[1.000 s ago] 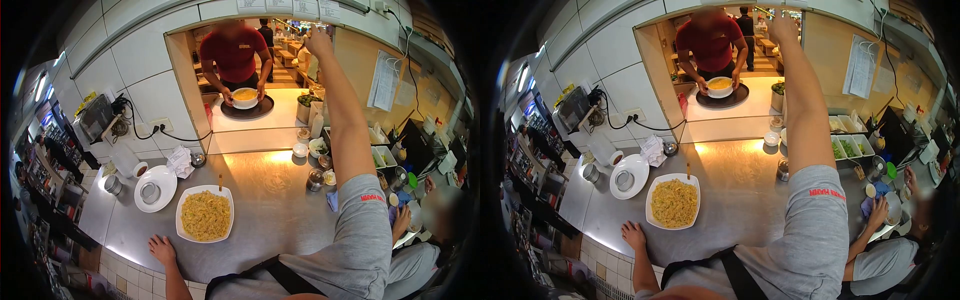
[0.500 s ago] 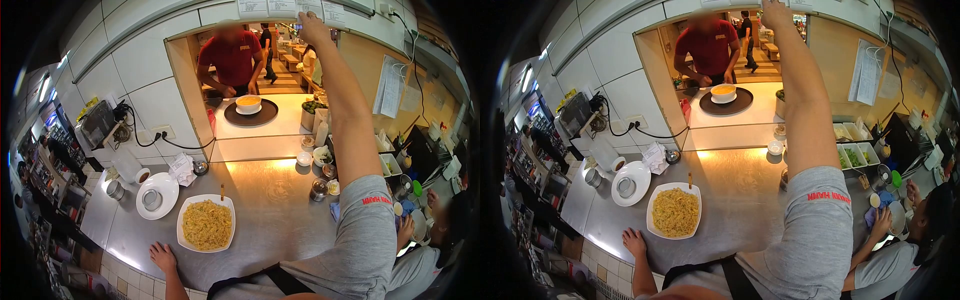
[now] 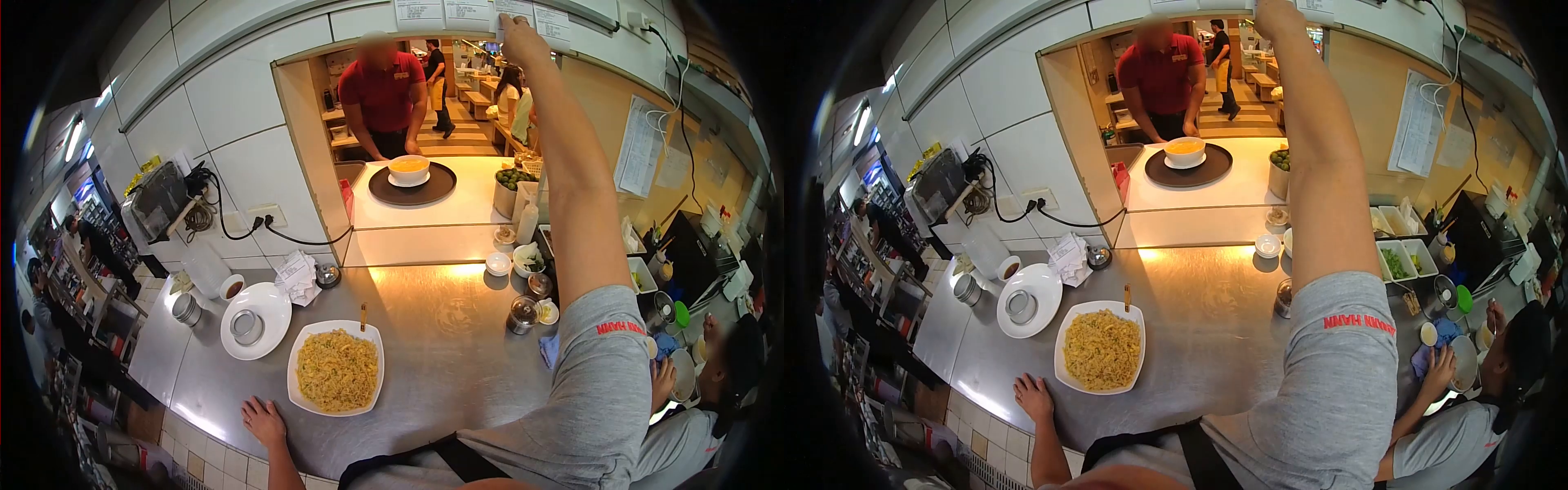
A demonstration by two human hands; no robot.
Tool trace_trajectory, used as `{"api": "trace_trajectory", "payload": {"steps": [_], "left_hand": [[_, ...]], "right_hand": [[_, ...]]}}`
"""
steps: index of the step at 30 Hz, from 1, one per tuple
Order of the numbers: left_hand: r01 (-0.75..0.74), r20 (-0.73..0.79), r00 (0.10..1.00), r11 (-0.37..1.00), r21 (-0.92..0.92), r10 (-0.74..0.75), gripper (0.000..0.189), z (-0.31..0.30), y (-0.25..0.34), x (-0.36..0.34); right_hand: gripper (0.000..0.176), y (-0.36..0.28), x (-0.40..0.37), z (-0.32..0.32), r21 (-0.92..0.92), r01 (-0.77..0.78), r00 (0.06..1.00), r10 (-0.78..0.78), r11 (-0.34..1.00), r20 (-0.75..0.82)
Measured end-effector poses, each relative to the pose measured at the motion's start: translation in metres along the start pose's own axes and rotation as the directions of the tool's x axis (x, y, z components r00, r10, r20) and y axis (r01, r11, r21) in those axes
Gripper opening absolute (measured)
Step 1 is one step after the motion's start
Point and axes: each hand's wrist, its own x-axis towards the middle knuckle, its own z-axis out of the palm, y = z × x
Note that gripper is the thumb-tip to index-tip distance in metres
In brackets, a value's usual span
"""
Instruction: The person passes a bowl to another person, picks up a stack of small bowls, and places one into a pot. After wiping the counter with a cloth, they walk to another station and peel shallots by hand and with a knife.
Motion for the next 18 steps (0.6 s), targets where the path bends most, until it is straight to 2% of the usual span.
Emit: {"api": "trace_trajectory", "payload": {"steps": [3, 6, 7, 8, 9, 10, 12, 13, 16, 18], "left_hand": [[0.003, 0.008, 1.000, 1.000, -0.006, -0.003, 0.055, -0.002, 0.002, -0.001], [0.010, 0.022, 1.000, 1.000, -0.010, -0.010, 0.056, -0.006, 0.003, -0.002], [0.011, 0.028, 1.000, 1.000, -0.011, -0.010, 0.056, -0.006, 0.003, -0.002], [0.009, 0.031, 0.999, 1.000, -0.006, -0.009, 0.056, -0.007, 0.002, -0.003], [0.009, 0.033, 0.999, 1.000, -0.004, -0.009, 0.056, -0.007, 0.003, -0.003], [0.011, 0.034, 0.999, 1.000, -0.003, -0.010, 0.056, -0.007, 0.002, -0.003], [0.007, 0.024, 1.000, 1.000, -0.008, -0.007, 0.056, -0.004, 0.000, -0.002], [0.001, 0.021, 1.000, 1.000, -0.010, -0.001, 0.056, -0.004, -0.001, -0.001], [0.000, 0.030, 1.000, 1.000, -0.013, 0.000, 0.056, -0.009, 0.001, -0.003], [-0.001, 0.022, 1.000, 1.000, -0.003, 0.002, 0.057, -0.006, -0.001, -0.003]], "right_hand": [[0.062, -0.004, -0.007, -0.012, -0.054, 0.042, 0.996, -0.038, 0.998, 0.078], [0.063, 0.036, 0.027, 0.039, 0.140, 0.182, 0.983, -0.178, 0.973, -0.036], [0.060, 0.041, 0.026, 0.040, 0.346, 0.050, 0.997, -0.030, 0.937, -0.065], [0.057, 0.045, 0.026, 0.041, 0.539, -0.070, 0.991, 0.122, 0.840, -0.061], [0.054, 0.045, 0.026, 0.037, 0.705, -0.168, 0.964, 0.264, 0.688, -0.028], [0.050, 0.041, 0.020, 0.025, 0.846, -0.202, 0.935, 0.355, 0.494, 0.015], [0.043, 0.040, 0.001, -0.007, 0.979, -0.203, 0.857, 0.490, 0.033, 0.161], [0.033, 0.037, -0.004, -0.028, 0.983, -0.106, 0.836, 0.521, -0.153, 0.171], [0.029, 0.028, -0.021, -0.104, 0.926, 0.079, 0.965, 0.262, -0.368, 0.022], [0.041, -0.024, -0.072, -0.206, 0.914, 0.145, 0.986, 0.129, -0.378, -0.103]]}}
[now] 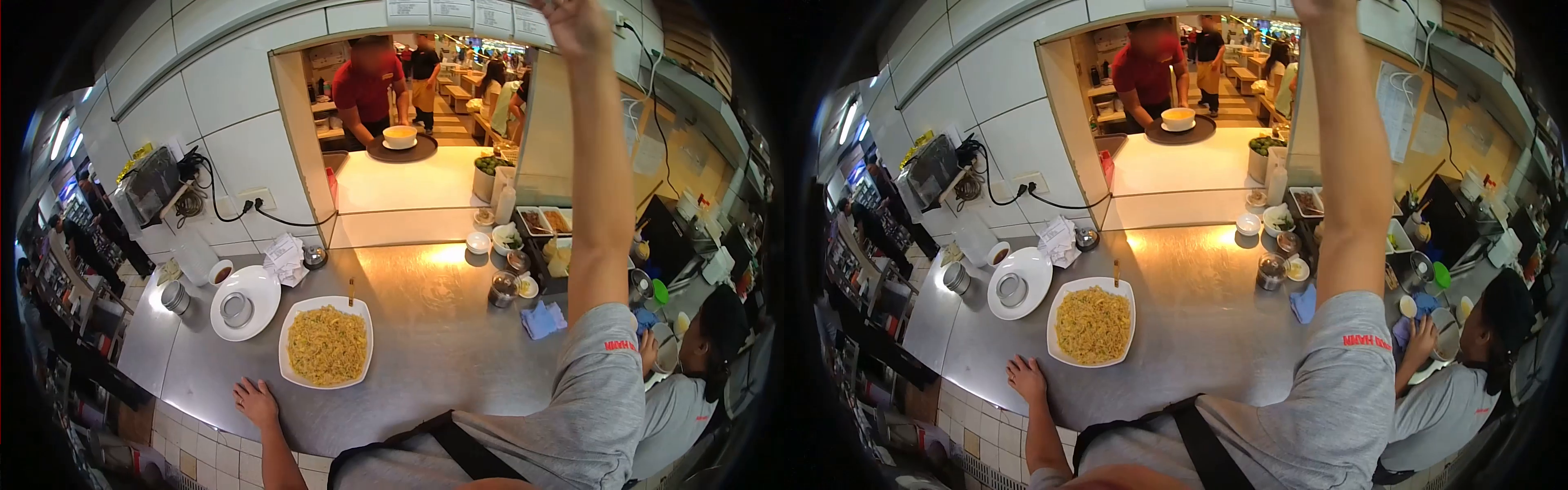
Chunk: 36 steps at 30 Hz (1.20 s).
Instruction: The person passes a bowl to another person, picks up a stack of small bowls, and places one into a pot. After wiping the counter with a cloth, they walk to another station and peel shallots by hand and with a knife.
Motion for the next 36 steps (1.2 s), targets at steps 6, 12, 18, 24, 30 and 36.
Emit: {"api": "trace_trajectory", "payload": {"steps": [6, 12, 18, 24, 30, 36], "left_hand": [[-0.007, -0.021, 1.000, 1.000, 0.013, 0.007, 0.056, 0.005, -0.001, 0.002], [-0.014, -0.038, 0.999, 1.000, 0.018, 0.015, 0.056, 0.004, -0.003, 0.000], [-0.024, -0.052, 0.998, 1.000, 0.012, 0.024, 0.057, 0.007, -0.006, 0.002], [-0.015, -0.028, 1.000, 1.000, 0.005, 0.015, 0.058, 0.001, -0.003, -0.001], [0.033, 0.097, 0.995, 0.995, -0.090, -0.024, 0.058, -0.017, -0.002, 0.006], [-0.354, -0.256, 0.906, 0.273, -0.894, 0.337, 0.055, -0.184, 0.007, 0.060]], "right_hand": [[0.032, -0.148, -0.117, 0.103, -0.132, 0.564, 0.719, -0.406, 0.815, 0.565], [0.033, -0.193, -0.180, 0.120, -0.138, 0.682, 0.504, -0.325, 0.719, 0.800], [0.034, -0.211, -0.199, 0.117, -0.185, 0.711, 0.485, -0.283, 0.678, 0.828], [0.035, -0.226, -0.210, 0.110, -0.230, 0.729, 0.486, -0.251, 0.644, 0.837], [0.035, -0.243, -0.212, 0.099, -0.272, 0.747, 0.507, -0.255, 0.607, 0.823], [0.036, -0.257, -0.211, 0.091, -0.293, 0.757, 0.515, -0.258, 0.584, 0.817]]}}
